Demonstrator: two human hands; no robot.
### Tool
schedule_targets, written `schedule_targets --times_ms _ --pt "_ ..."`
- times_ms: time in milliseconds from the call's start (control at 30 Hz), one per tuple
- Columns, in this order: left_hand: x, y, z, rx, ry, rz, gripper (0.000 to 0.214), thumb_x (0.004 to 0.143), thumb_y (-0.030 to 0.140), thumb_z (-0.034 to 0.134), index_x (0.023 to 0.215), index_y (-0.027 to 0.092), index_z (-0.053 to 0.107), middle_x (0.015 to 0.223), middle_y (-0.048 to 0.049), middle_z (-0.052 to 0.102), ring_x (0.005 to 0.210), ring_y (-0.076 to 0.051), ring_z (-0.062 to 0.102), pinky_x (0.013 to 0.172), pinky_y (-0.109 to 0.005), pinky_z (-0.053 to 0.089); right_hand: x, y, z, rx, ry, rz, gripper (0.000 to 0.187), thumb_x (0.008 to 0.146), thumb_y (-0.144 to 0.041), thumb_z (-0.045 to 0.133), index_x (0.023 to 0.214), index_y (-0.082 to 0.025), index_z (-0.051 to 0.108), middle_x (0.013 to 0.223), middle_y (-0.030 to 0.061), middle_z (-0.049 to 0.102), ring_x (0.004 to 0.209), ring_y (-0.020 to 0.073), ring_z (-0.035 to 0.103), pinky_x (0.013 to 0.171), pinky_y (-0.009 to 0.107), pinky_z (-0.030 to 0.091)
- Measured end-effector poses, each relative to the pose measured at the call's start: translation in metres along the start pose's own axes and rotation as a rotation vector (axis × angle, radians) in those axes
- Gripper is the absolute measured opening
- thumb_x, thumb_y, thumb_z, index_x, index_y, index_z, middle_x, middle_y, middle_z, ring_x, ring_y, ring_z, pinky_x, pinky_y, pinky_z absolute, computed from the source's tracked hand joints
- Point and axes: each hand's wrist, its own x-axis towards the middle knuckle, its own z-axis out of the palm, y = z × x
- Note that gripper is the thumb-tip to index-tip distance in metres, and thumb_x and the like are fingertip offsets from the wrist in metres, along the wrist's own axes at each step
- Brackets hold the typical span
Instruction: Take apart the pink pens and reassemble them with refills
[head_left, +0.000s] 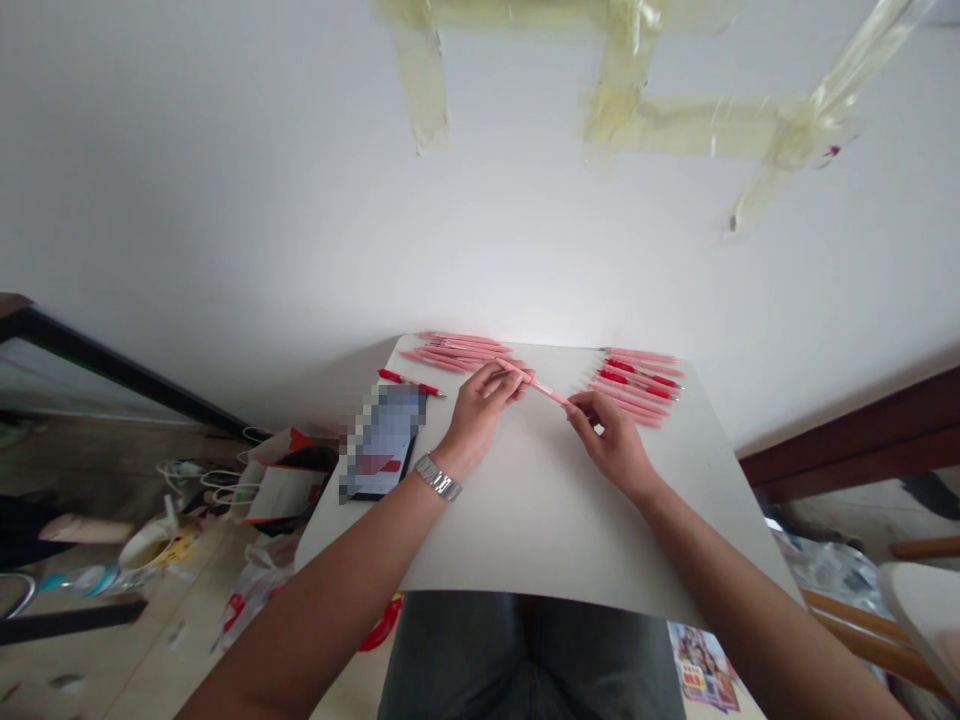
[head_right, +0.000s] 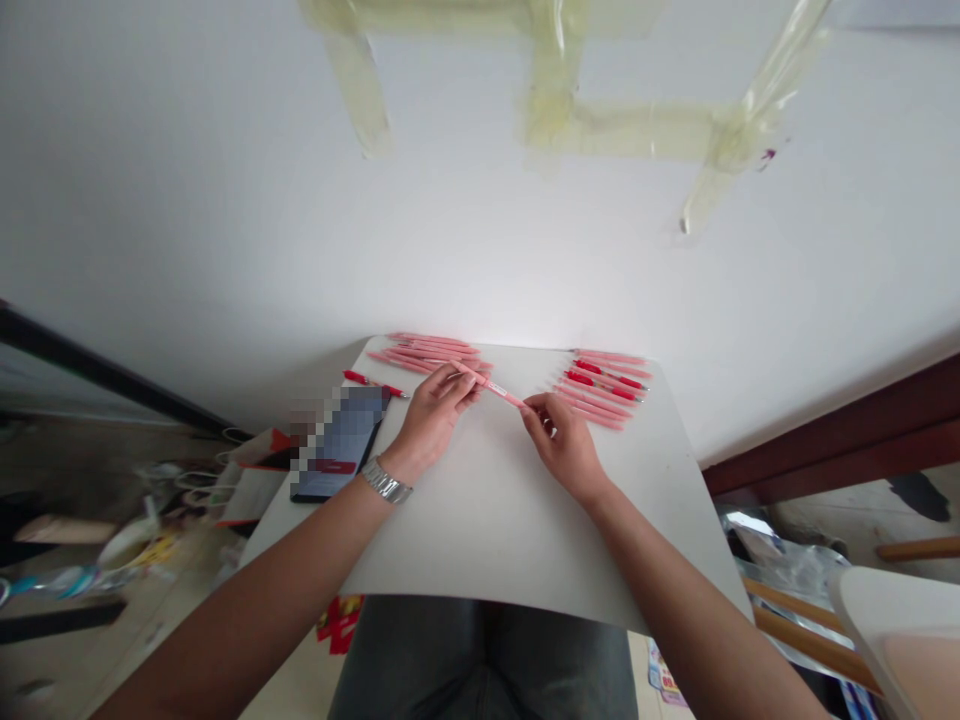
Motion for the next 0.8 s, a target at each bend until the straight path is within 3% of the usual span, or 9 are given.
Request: schedule_targets --times_ms 200,367,500,800 --pt "-0.0001 -0.0005 -0.0001 0.010 0.001 0.001 0.024 0.087 0.038 0.082 0.101 0.020 0.073 0.119 -0.0106 0.075 0.118 -0.024 0.068 0.094 -0.033 0.051 0.0000 -0.0003 -0.0002 -0.002 -0.036 0.025 0.030 0.105 -0.050 0.052 0.104 -0.022 0.065 0.091 0.0056 0.070 0.074 0.0177 0.062 0.066 0.031 0.050" --pt "-0.0003 -0.0004 0.0009 0.007 0.008 0.010 0.024 0.087 0.038 0.082 0.099 0.019 0.072 0.124 -0.0107 0.073 0.118 -0.025 0.068 0.092 -0.032 0.051 -0.0010 0.0036 0.0025 0.054 0.017 0.039 0.030 0.098 -0.046 0.064 0.117 -0.024 0.061 0.098 0.0049 0.069 0.076 0.0170 0.063 0.067 0.031 0.053" --pt "-0.0006 0.0005 0.0015 -0.006 0.010 0.009 0.025 0.086 0.039 0.083 0.097 0.020 0.072 0.126 -0.0104 0.072 0.119 -0.025 0.069 0.091 -0.032 0.051 -0.0009 0.0042 0.0039 0.071 0.043 0.023 0.031 0.093 -0.045 0.071 0.114 -0.025 0.059 0.095 0.0034 0.067 0.073 0.0163 0.061 0.065 0.032 0.053" --pt "0.0000 -0.0012 0.0002 -0.012 0.008 -0.008 0.027 0.084 0.041 0.084 0.097 0.020 0.071 0.117 -0.0096 0.075 0.117 -0.025 0.069 0.092 -0.034 0.052 -0.0007 0.0011 0.0018 0.061 0.030 -0.028 0.014 0.096 -0.034 0.064 0.104 -0.024 0.058 0.095 0.0024 0.065 0.072 0.0147 0.056 0.066 0.030 0.049"
